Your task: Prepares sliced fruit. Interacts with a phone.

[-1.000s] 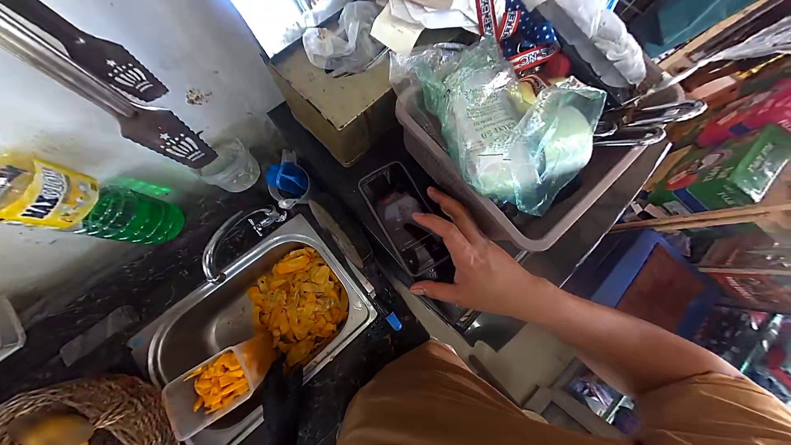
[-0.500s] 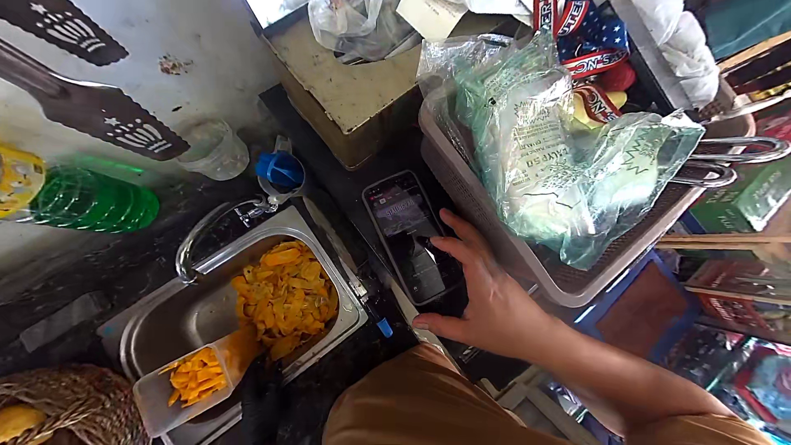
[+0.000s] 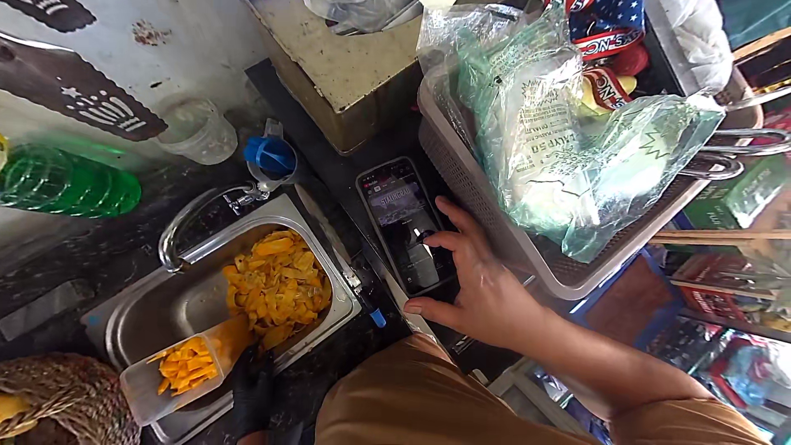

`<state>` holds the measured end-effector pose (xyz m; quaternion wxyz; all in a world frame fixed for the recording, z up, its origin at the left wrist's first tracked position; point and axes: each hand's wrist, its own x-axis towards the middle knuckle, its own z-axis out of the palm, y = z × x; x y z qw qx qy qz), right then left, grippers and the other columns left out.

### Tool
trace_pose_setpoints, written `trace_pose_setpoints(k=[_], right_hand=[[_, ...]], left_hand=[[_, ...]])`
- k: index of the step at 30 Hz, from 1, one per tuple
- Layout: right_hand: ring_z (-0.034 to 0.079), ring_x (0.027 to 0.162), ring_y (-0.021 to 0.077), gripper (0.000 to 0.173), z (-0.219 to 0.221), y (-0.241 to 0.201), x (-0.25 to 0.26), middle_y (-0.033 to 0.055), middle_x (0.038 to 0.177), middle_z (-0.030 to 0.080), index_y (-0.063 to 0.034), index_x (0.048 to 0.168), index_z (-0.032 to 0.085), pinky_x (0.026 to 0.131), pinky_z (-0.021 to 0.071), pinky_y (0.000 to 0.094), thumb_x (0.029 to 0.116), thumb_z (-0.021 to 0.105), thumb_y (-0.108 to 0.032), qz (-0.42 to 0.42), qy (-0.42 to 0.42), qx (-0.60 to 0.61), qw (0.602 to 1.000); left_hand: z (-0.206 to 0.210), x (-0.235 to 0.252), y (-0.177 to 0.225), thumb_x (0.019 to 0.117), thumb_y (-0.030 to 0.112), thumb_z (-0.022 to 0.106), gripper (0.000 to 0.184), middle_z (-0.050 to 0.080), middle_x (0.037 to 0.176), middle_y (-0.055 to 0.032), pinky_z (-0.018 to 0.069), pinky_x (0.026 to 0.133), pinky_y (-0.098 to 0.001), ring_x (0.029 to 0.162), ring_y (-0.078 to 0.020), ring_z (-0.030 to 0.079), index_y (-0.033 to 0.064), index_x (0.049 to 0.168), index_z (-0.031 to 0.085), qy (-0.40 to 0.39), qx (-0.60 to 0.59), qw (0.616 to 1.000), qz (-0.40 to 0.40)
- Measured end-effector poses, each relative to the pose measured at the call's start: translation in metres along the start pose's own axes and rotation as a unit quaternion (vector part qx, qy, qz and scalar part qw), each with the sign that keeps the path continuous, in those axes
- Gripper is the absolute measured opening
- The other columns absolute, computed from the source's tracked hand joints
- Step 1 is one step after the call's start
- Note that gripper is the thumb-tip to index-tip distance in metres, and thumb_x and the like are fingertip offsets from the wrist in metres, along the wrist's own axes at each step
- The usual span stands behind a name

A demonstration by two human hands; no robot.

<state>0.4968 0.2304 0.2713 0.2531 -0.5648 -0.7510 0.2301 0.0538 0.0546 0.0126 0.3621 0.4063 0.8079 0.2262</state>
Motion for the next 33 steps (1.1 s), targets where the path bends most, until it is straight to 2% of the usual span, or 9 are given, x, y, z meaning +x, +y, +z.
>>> trace_pose_setpoints(k=[6,11,16,26,29,33], right_hand=[[0.039,0.149,0.0265,0.078,0.0,0.0,0.0,0.0203,0.162,0.035,-0.0064,0.134,0.056,0.116,0.0442,0.0398,0.0874,0.069,-0.067,0.001,0.002,-0.003,1.0],[0.042,0.147,0.0265,0.07,0.0,0.0,0.002,0.0205,0.164,0.032,-0.008,0.128,0.062,0.112,0.0473,0.0397,0.0891,0.067,-0.066,0.009,-0.015,-0.006,1.0],[0.042,0.147,0.026,0.068,0.0,0.0,0.001,0.0203,0.164,0.032,-0.0087,0.127,0.059,0.112,0.0469,0.039,0.0893,0.069,-0.065,0.005,-0.003,0.006,1.0],[0.041,0.147,0.0273,0.069,0.001,-0.001,0.001,0.0206,0.163,0.033,-0.0082,0.127,0.059,0.112,0.047,0.0405,0.09,0.067,-0.065,0.002,0.006,-0.015,1.0],[0.039,0.149,0.0252,0.065,0.0,-0.004,0.001,0.0178,0.166,0.029,-0.0117,0.133,0.057,0.112,0.0476,0.0393,0.0918,0.067,-0.061,0.026,-0.01,-0.012,1.0],[0.038,0.149,0.022,0.071,-0.006,-0.019,0.004,0.0126,0.168,0.024,-0.0164,0.144,0.05,0.109,0.0498,0.039,0.0917,0.065,-0.062,0.089,-0.044,-0.01,0.995]], left_hand=[[0.001,0.002,-0.001,0.0982,0.026,0.061,0.049,0.053,0.146,-0.0191,0.0411,0.114,-0.044,0.136,-0.026,0.05,0.003,0.141,0.055,-0.001,-0.007,1.0,0.006],[-0.001,0.002,-0.003,0.0983,0.027,0.062,0.052,0.051,0.147,-0.0209,0.0399,0.115,-0.0468,0.139,-0.0297,0.048,0.0018,0.143,0.052,-0.011,-0.007,1.0,0.007],[0.0,0.005,-0.009,0.0974,0.031,0.062,0.053,0.052,0.147,-0.0192,0.0391,0.116,-0.0468,0.139,-0.028,0.048,0.0043,0.142,0.054,-0.005,-0.003,1.0,0.009],[0.0,0.003,-0.004,0.0962,0.029,0.062,0.055,0.049,0.149,-0.0208,0.0369,0.117,-0.0453,0.141,-0.0285,0.045,0.0017,0.143,0.052,-0.008,-0.02,1.0,0.011],[0.002,0.003,-0.01,0.0959,0.03,0.063,0.055,0.05,0.148,-0.0199,0.0385,0.116,-0.0454,0.139,-0.0282,0.046,0.0027,0.142,0.054,-0.001,-0.024,1.0,0.014],[0.001,0.003,-0.012,0.0941,0.03,0.065,0.055,0.052,0.147,-0.0186,0.04,0.115,-0.0461,0.138,-0.0272,0.048,0.0045,0.141,0.055,0.003,-0.026,1.0,0.018]])
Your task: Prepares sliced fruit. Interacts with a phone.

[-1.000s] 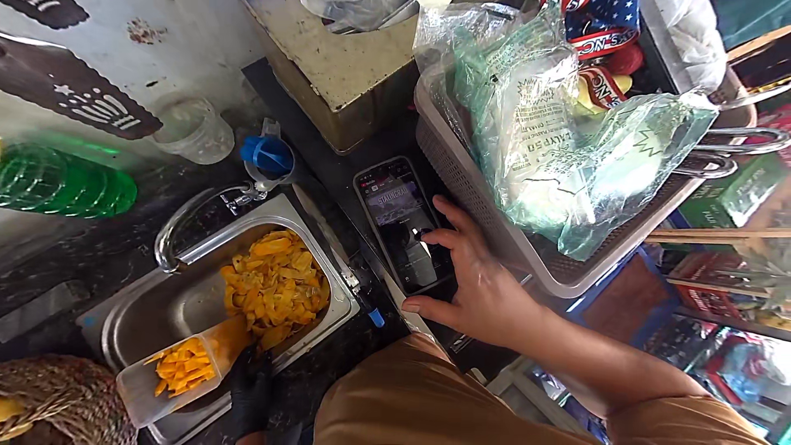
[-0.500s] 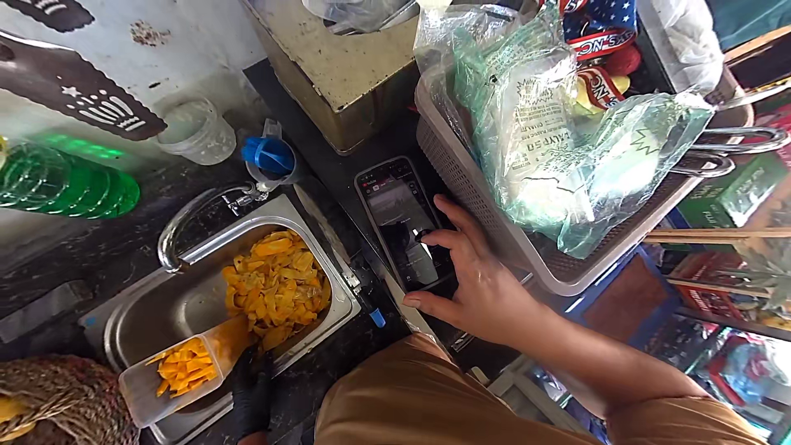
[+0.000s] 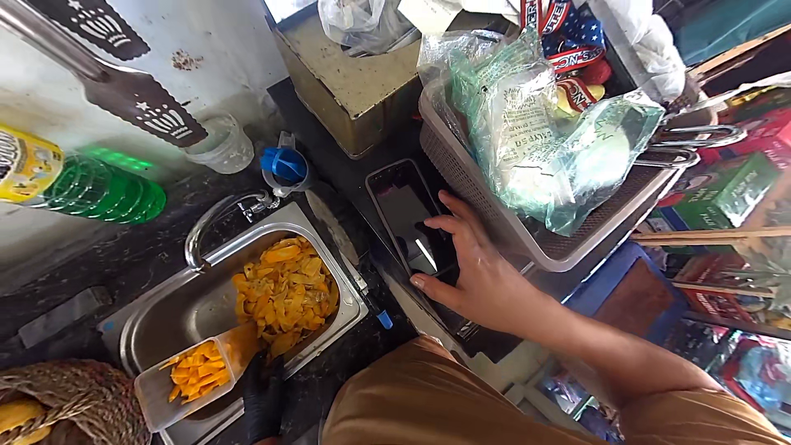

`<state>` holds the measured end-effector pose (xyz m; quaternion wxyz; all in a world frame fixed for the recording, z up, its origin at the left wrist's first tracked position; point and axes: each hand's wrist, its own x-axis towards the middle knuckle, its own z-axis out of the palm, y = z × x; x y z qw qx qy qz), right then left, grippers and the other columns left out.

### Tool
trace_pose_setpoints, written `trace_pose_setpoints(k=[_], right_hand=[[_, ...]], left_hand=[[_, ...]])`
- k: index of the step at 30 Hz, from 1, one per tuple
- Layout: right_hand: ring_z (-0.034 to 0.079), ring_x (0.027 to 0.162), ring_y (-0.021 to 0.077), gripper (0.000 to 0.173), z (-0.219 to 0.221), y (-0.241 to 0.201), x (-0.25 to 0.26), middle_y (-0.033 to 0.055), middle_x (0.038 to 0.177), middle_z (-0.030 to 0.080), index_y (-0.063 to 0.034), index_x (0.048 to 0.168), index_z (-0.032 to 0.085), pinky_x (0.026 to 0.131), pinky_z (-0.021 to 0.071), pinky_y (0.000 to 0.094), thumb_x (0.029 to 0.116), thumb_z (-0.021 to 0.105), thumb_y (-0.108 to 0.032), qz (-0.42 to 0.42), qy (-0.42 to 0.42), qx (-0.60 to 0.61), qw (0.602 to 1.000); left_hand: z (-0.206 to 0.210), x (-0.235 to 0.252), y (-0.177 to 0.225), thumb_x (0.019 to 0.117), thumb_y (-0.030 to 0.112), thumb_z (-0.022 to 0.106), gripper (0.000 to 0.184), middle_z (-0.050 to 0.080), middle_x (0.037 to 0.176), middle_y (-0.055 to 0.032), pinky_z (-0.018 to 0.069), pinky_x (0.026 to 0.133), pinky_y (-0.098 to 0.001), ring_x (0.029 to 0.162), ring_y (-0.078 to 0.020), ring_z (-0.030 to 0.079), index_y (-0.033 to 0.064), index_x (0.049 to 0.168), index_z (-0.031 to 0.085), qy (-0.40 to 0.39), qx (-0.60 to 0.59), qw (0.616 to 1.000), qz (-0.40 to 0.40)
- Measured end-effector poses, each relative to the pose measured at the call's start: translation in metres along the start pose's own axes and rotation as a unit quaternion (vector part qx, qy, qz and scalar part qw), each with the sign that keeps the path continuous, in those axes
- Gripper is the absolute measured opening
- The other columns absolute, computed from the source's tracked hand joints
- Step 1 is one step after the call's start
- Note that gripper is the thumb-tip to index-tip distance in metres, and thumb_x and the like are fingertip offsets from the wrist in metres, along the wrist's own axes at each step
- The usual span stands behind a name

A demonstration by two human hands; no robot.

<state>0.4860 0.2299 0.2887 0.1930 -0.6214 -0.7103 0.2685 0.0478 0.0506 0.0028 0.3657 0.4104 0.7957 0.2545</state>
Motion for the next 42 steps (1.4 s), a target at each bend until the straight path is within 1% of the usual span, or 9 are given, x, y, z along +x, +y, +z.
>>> trace_pose_setpoints(k=[4,9,13,15,18,22,33,38,42], right_hand=[[0.042,0.146,0.0249,0.08,-0.005,-0.024,0.013,0.014,0.166,0.028,-0.0171,0.155,0.039,0.107,0.0509,0.046,0.0918,0.066,-0.059,0.034,0.009,-0.035,0.999],[0.048,0.138,0.0353,0.096,0.011,-0.042,0.042,0.0192,0.153,0.044,-0.0168,0.163,0.024,0.107,0.0482,0.0524,0.0887,0.069,-0.058,0.054,0.058,-0.14,0.987],[0.057,0.122,0.0412,0.098,0.024,-0.054,0.052,0.0235,0.136,0.055,-0.016,0.164,0.022,0.095,0.0519,0.0553,0.0879,0.069,-0.056,0.074,0.101,-0.222,0.967],[0.058,0.119,0.0423,0.099,0.029,-0.058,0.056,0.0239,0.131,0.057,-0.0153,0.163,0.023,0.091,0.0525,0.0559,0.0855,0.069,-0.055,0.086,0.108,-0.253,0.958],[0.057,0.119,0.044,0.097,0.033,-0.064,0.06,0.025,0.13,0.057,-0.018,0.163,0.026,0.089,0.0515,0.0576,0.0835,0.068,-0.054,0.114,0.105,-0.273,0.95],[0.055,0.121,0.0444,0.094,0.034,-0.068,0.064,0.0244,0.131,0.058,-0.0246,0.163,0.028,0.092,0.0488,0.0601,0.0825,0.067,-0.053,0.13,0.101,-0.27,0.949],[0.05,0.131,0.0433,0.103,0.03,-0.063,0.053,0.0222,0.144,0.051,-0.0215,0.165,0.02,0.099,0.047,0.0602,0.0835,0.07,-0.059,0.141,0.098,-0.219,0.96],[0.052,0.129,0.0417,0.1,0.031,-0.06,0.055,0.02,0.142,0.054,-0.0235,0.164,0.023,0.097,0.0482,0.0597,0.0842,0.07,-0.059,0.121,0.109,-0.209,0.964],[0.051,0.131,0.0411,0.093,0.034,-0.059,0.064,0.0203,0.143,0.053,-0.0235,0.164,0.024,0.099,0.047,0.0586,0.0878,0.066,-0.056,0.122,0.113,-0.223,0.961]], left_hand=[[-0.001,-0.002,0.002,0.0957,0.031,0.064,0.054,0.052,0.147,-0.0188,0.0401,0.114,-0.0477,0.138,-0.028,0.048,0.0051,0.142,0.055,0.008,-0.004,1.0,0.003],[-0.004,-0.006,0.0,0.0945,0.037,0.066,0.058,0.05,0.148,-0.0218,0.0393,0.115,-0.0519,0.14,-0.0328,0.046,0.0034,0.141,0.056,0.008,0.012,0.999,0.048],[-0.006,-0.008,-0.004,0.0923,0.039,0.069,0.057,0.053,0.146,-0.0199,0.0398,0.114,-0.0528,0.138,-0.0326,0.048,0.0059,0.138,0.059,0.01,0.023,0.998,0.061],[-0.007,-0.007,-0.006,0.092,0.039,0.069,0.056,0.054,0.144,-0.0198,0.0398,0.114,-0.0529,0.137,-0.0329,0.049,0.0057,0.136,0.06,0.011,0.031,0.997,0.075],[-0.006,-0.004,-0.011,0.091,0.04,0.068,0.055,0.058,0.141,-0.0189,0.0403,0.113,-0.0549,0.135,-0.034,0.052,0.0065,0.134,0.063,0.017,0.053,0.994,0.097],[-0.008,-0.005,-0.012,0.0918,0.043,0.066,0.053,0.058,0.141,-0.0159,0.0414,0.112,-0.0533,0.135,-0.0306,0.052,0.0101,0.133,0.063,0.015,0.074,0.992,0.103],[-0.013,-0.002,-0.011,0.0925,0.036,0.069,0.052,0.057,0.142,-0.0176,0.0433,0.111,-0.0511,0.134,-0.0298,0.053,0.0074,0.135,0.062,-0.033,0.056,0.993,0.103],[-0.013,0.001,-0.009,0.0926,0.034,0.07,0.053,0.057,0.141,-0.0199,0.0448,0.11,-0.0526,0.133,-0.0323,0.054,0.0045,0.135,0.061,-0.047,0.07,0.992,0.089],[-0.013,-0.001,-0.007,0.0921,0.034,0.071,0.053,0.057,0.142,-0.0186,0.0446,0.11,-0.0516,0.133,-0.0305,0.053,0.0057,0.135,0.061,-0.05,0.062,0.994,0.069]])
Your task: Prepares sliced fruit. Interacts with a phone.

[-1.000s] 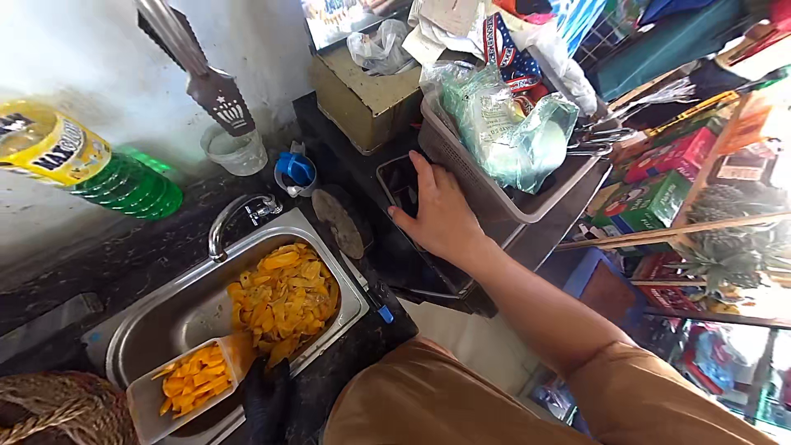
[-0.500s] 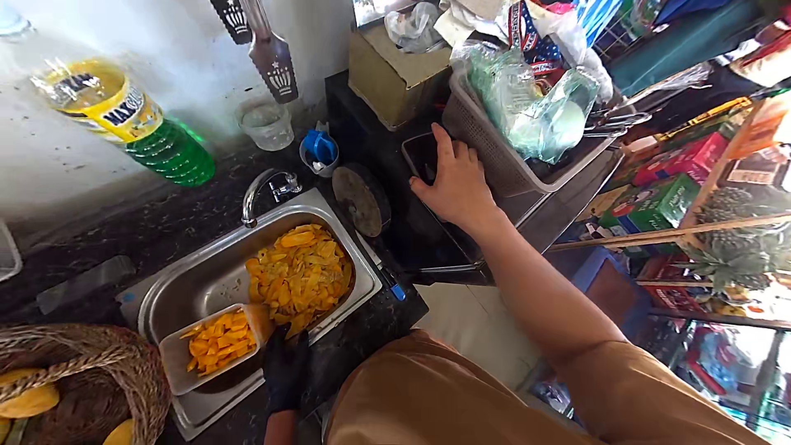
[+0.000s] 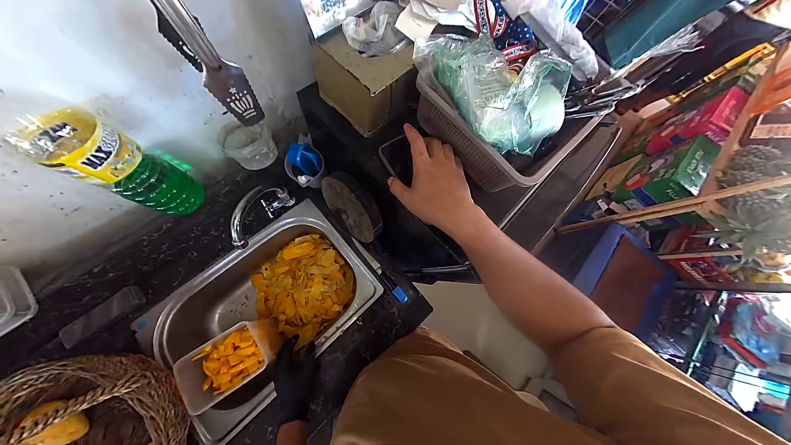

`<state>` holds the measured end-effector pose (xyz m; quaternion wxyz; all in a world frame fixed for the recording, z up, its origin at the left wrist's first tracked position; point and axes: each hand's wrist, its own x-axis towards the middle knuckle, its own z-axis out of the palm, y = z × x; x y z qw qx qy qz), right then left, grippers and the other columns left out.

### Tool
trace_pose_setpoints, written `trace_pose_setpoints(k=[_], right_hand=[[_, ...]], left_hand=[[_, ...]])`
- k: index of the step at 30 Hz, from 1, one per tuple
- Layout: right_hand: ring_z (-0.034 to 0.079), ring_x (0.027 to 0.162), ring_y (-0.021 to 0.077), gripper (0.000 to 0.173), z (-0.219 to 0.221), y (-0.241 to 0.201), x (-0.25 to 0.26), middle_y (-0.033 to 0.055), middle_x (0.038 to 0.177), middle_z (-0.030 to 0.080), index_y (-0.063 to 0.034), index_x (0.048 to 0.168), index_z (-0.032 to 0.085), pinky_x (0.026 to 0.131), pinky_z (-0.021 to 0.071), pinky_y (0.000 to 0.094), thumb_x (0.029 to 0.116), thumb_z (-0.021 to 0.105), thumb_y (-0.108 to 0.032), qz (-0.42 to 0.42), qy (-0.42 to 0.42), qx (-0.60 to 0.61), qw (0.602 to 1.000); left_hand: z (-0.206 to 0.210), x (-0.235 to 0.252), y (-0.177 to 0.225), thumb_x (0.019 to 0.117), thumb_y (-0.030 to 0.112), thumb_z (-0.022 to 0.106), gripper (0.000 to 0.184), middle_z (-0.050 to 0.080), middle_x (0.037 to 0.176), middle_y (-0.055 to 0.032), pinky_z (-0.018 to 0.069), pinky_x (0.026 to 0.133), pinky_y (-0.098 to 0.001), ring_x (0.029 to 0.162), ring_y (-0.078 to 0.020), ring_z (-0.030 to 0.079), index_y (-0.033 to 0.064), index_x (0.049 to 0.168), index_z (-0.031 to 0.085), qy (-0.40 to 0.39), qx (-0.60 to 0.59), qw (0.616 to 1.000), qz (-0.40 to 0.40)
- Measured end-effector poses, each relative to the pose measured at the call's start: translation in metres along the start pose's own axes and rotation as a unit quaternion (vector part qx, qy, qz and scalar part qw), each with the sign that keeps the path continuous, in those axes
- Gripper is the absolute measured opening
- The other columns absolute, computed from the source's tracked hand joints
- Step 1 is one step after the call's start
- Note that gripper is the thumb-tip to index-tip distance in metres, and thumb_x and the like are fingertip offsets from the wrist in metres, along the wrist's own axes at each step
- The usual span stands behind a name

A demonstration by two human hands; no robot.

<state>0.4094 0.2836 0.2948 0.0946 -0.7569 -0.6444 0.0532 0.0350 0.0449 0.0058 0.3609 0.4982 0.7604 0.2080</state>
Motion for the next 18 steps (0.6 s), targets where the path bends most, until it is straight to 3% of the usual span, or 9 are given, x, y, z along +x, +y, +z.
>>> trace_pose_setpoints(k=[6,12,14,15,18], right_hand=[[0.055,0.124,0.0402,0.083,0.01,-0.008,0.008,0.021,0.137,0.057,-0.0262,0.16,0.036,0.089,0.0485,0.0576,0.0854,0.06,-0.054,0.007,0.041,-0.052,0.998],[0.054,0.124,0.0406,0.087,0.006,-0.009,0.005,0.0225,0.138,0.055,-0.0275,0.164,0.027,0.09,0.0483,0.0559,0.0866,0.06,-0.051,0.005,0.024,-0.058,0.998],[0.052,0.127,0.0445,0.103,-0.007,-0.006,-0.006,0.0269,0.147,0.046,-0.0236,0.166,0.018,0.092,0.0493,0.0597,0.0857,0.069,-0.063,-0.012,0.005,-0.006,1.0],[0.05,0.131,0.0449,0.113,-0.012,-0.003,-0.011,0.0274,0.153,0.04,-0.0238,0.166,0.014,0.095,0.0487,0.0613,0.0806,0.069,-0.074,-0.02,-0.003,0.014,1.0],[0.045,0.139,0.0435,0.126,-0.027,0.01,-0.025,0.024,0.163,0.029,-0.0256,0.166,0.015,0.101,0.0481,0.0607,0.0691,0.068,-0.086,-0.053,-0.028,0.044,0.997]], left_hand=[[0.003,0.003,0.0,0.092,0.035,0.071,0.052,0.056,0.143,-0.0178,0.0435,0.11,-0.0537,0.134,-0.0312,0.053,0.0076,0.136,0.062,0.0,0.015,1.0,-0.019],[0.005,0.002,0.004,0.092,0.035,0.071,0.051,0.058,0.142,-0.0162,0.0449,0.109,-0.0551,0.132,-0.0314,0.054,0.0094,0.136,0.062,0.009,0.046,0.999,-0.027],[0.005,0.003,0.003,0.0915,0.033,0.07,0.052,0.058,0.141,-0.0173,0.0445,0.109,-0.0543,0.132,-0.0316,0.055,0.0075,0.136,0.062,0.01,0.047,0.999,-0.018],[0.005,0.003,0.003,0.0915,0.032,0.07,0.052,0.058,0.141,-0.0185,0.0442,0.11,-0.054,0.132,-0.0323,0.055,0.0057,0.136,0.061,0.009,0.042,0.999,-0.016],[0.002,0.002,0.005,0.0926,0.029,0.07,0.05,0.058,0.14,-0.0198,0.044,0.11,-0.0528,0.132,-0.0324,0.054,0.0037,0.135,0.061,0.005,0.021,1.0,-0.019]])
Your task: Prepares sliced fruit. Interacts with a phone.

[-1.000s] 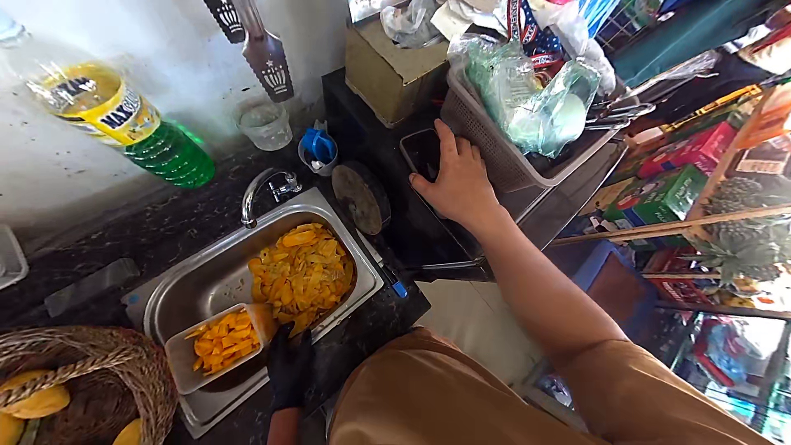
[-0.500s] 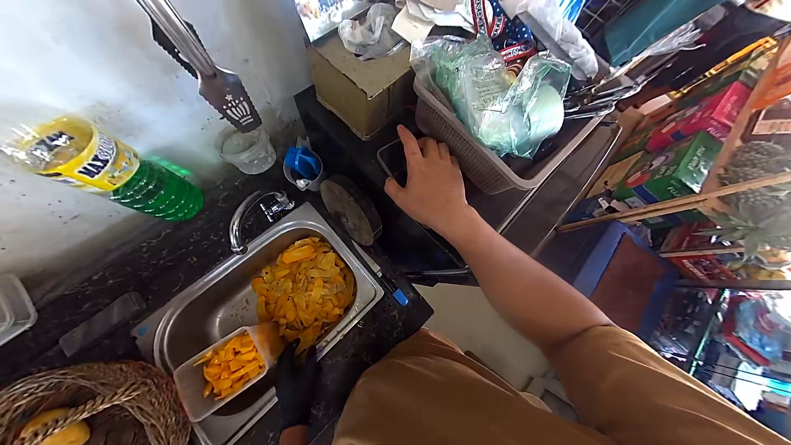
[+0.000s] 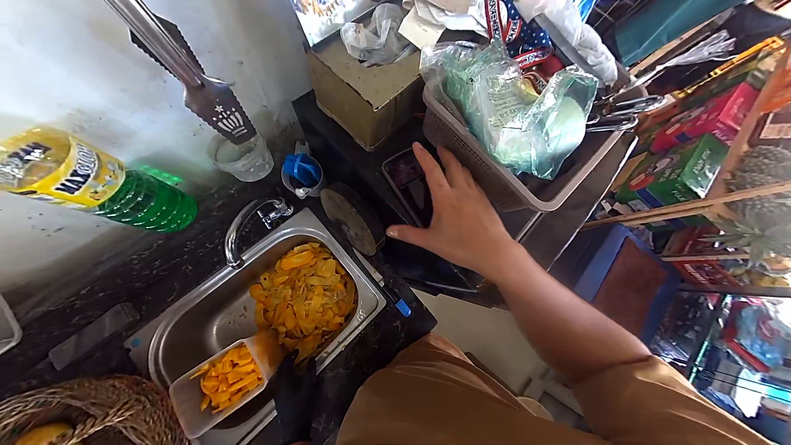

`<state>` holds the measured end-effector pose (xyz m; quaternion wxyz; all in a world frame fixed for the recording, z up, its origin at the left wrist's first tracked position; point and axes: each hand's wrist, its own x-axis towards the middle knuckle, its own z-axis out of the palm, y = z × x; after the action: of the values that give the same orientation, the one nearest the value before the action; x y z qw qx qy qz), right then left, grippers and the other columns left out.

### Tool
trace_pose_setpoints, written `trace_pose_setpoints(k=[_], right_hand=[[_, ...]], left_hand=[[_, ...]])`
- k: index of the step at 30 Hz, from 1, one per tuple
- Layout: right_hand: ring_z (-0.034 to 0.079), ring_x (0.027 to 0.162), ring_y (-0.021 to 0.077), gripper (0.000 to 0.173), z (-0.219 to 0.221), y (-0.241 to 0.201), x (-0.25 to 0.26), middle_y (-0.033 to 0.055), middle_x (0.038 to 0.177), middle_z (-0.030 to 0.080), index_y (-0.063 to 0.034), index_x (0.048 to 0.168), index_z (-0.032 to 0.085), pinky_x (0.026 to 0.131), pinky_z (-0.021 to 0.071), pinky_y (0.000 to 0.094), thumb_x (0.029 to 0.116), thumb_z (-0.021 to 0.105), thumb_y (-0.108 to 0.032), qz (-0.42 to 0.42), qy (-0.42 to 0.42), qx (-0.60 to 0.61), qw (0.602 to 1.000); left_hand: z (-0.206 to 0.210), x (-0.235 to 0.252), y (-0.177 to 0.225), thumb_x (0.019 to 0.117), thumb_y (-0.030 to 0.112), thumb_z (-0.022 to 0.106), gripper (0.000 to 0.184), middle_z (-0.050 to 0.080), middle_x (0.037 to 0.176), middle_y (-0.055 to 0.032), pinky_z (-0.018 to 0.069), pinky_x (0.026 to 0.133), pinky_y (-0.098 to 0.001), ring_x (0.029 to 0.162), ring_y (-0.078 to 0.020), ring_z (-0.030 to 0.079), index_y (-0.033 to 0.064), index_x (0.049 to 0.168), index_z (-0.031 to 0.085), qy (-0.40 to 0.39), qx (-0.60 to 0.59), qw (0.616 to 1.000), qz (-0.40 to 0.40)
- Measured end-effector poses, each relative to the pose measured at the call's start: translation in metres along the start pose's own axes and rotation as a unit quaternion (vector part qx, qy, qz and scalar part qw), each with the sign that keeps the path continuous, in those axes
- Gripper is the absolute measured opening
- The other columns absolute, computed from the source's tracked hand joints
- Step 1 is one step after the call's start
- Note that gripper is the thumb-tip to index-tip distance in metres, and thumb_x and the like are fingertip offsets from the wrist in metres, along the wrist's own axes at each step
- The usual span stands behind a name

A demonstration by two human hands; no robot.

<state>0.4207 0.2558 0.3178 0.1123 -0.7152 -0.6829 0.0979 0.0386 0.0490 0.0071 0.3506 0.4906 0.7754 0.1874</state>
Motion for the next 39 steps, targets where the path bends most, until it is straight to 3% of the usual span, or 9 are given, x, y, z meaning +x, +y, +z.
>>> trace_pose_setpoints(k=[9,24,26,29,31,39], right_hand=[[0.037,0.148,0.032,0.113,-0.006,0.022,-0.008,0.0143,0.167,0.027,-0.0307,0.163,0.028,0.11,0.0459,0.053,0.0723,0.065,-0.087,-0.04,-0.03,0.048,0.998],[0.046,0.142,0.0315,0.113,0.006,0.03,-0.004,0.0142,0.166,0.027,-0.0295,0.163,0.029,0.097,0.055,0.0504,0.0724,0.063,-0.089,-0.019,0.008,0.086,0.996],[0.047,0.14,0.0304,0.107,0.006,0.032,-0.005,0.0138,0.166,0.028,-0.0279,0.158,0.037,0.095,0.056,0.0489,0.0732,0.063,-0.088,-0.023,0.009,0.089,0.996],[0.045,0.143,0.0285,0.091,0.006,0.034,-0.006,0.0121,0.166,0.027,-0.0252,0.141,0.055,0.098,0.0549,0.0473,0.0738,0.064,-0.087,-0.029,0.005,0.096,0.995],[0.043,0.143,0.0286,0.084,0.007,0.035,-0.006,0.0117,0.166,0.026,-0.0254,0.131,0.06,0.098,0.0545,0.0473,0.074,0.063,-0.087,-0.035,-0.001,0.091,0.995],[0.03,0.152,0.0326,0.075,0.012,0.038,-0.007,0.0142,0.168,0.023,-0.0325,0.129,0.066,0.111,0.0437,0.0516,0.0788,0.056,-0.088,-0.08,-0.014,0.054,0.995]], left_hand=[[0.002,0.0,-0.002,0.0925,0.027,0.071,0.051,0.059,0.139,-0.0218,0.0455,0.109,-0.0528,0.13,-0.0332,0.056,0.0009,0.136,0.059,0.009,-0.014,1.0,0.016],[0.005,0.002,-0.001,0.0919,0.027,0.072,0.053,0.057,0.142,-0.0181,0.047,0.108,-0.0489,0.131,-0.028,0.055,0.004,0.138,0.058,0.004,-0.044,0.998,-0.034],[0.005,0.001,-0.003,0.0919,0.029,0.072,0.054,0.057,0.142,-0.0178,0.0468,0.108,-0.0488,0.131,-0.0281,0.055,0.0048,0.138,0.058,0.004,-0.043,0.998,-0.035],[0.006,0.001,-0.006,0.0923,0.031,0.071,0.054,0.057,0.141,-0.0177,0.0463,0.109,-0.0483,0.132,-0.0282,0.054,0.0044,0.137,0.059,0.002,-0.043,0.999,-0.026],[0.005,0.001,-0.006,0.0927,0.031,0.071,0.054,0.056,0.143,-0.0173,0.0466,0.109,-0.0476,0.133,-0.0275,0.053,0.0045,0.138,0.058,-0.003,-0.045,0.999,-0.024],[0.005,0.001,-0.002,0.0929,0.031,0.071,0.053,0.055,0.144,-0.0174,0.0468,0.108,-0.0489,0.132,-0.0274,0.054,0.0047,0.137,0.059,0.005,-0.031,0.999,-0.039]])
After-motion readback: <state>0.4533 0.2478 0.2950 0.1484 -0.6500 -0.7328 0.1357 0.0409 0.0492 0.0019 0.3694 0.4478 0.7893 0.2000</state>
